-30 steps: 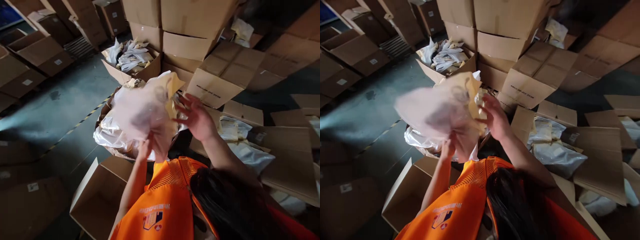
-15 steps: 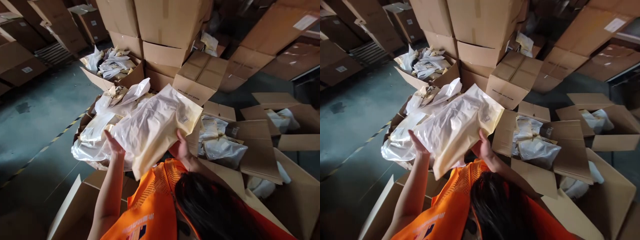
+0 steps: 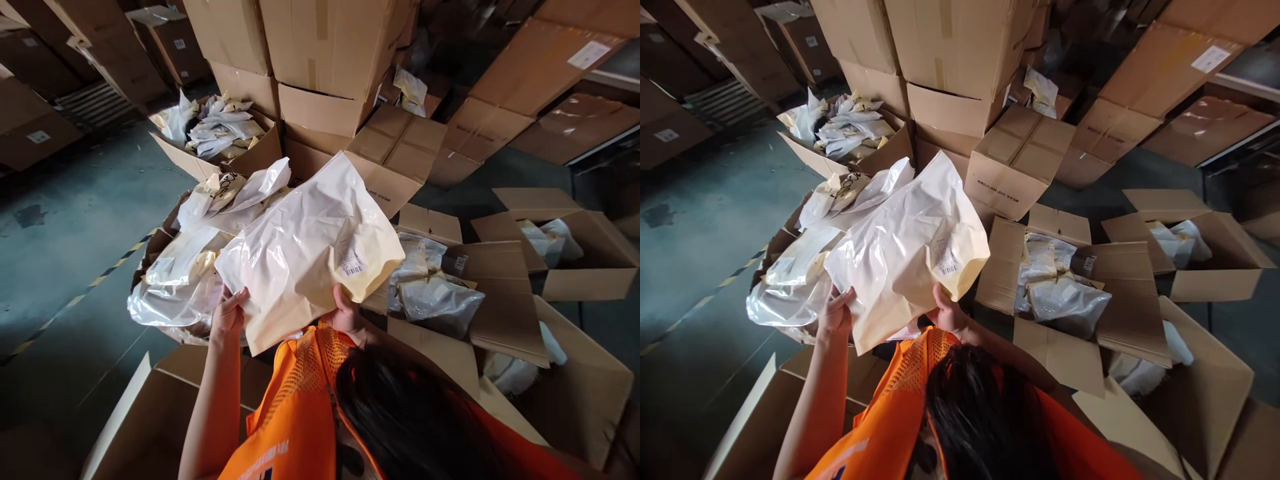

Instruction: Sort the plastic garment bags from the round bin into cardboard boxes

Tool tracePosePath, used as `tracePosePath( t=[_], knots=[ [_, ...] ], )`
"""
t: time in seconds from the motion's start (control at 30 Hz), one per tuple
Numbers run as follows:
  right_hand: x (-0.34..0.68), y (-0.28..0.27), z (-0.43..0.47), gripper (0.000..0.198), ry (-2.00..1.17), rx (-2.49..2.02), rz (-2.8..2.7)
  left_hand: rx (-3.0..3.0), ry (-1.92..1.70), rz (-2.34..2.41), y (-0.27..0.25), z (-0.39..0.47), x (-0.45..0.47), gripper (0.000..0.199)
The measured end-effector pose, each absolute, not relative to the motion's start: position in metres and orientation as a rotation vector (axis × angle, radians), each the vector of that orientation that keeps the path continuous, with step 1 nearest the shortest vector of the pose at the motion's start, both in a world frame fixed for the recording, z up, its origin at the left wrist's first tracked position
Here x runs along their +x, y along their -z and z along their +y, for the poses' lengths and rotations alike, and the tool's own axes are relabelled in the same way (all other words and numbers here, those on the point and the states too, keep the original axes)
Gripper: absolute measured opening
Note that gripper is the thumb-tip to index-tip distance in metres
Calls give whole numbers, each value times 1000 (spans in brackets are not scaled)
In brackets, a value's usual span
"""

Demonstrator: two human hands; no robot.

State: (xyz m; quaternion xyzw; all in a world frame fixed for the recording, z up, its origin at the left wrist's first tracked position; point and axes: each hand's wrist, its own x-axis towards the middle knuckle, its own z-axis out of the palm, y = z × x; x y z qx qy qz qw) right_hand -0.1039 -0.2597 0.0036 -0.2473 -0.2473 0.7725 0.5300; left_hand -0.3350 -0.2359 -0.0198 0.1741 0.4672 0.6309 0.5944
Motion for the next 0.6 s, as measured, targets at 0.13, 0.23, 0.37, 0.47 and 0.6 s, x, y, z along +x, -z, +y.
tracePosePath(
  t=[0.13, 0.23, 0.37, 0.47, 0.6],
  knots=[
    [-98, 6, -261, 58, -1888, -579, -620, 427, -1453, 1107, 23, -235, -334, 73],
    [-93, 13, -262, 53, -1823, -607, -585, 422, -1446, 1114, 26, -232, -328, 75],
    [-87, 13, -259, 54, -1697, -654, -470, 430, -1419, 1129, 27, -230, -322, 72],
    [-75, 13, -252, 59, -1634, -706, -339, 445, -1396, 1147, 28, -231, -322, 66],
    [-50, 19, -247, 54, -1511, -834, -213, 437, -1385, 1172, 30, -235, -328, 63]
  ],
)
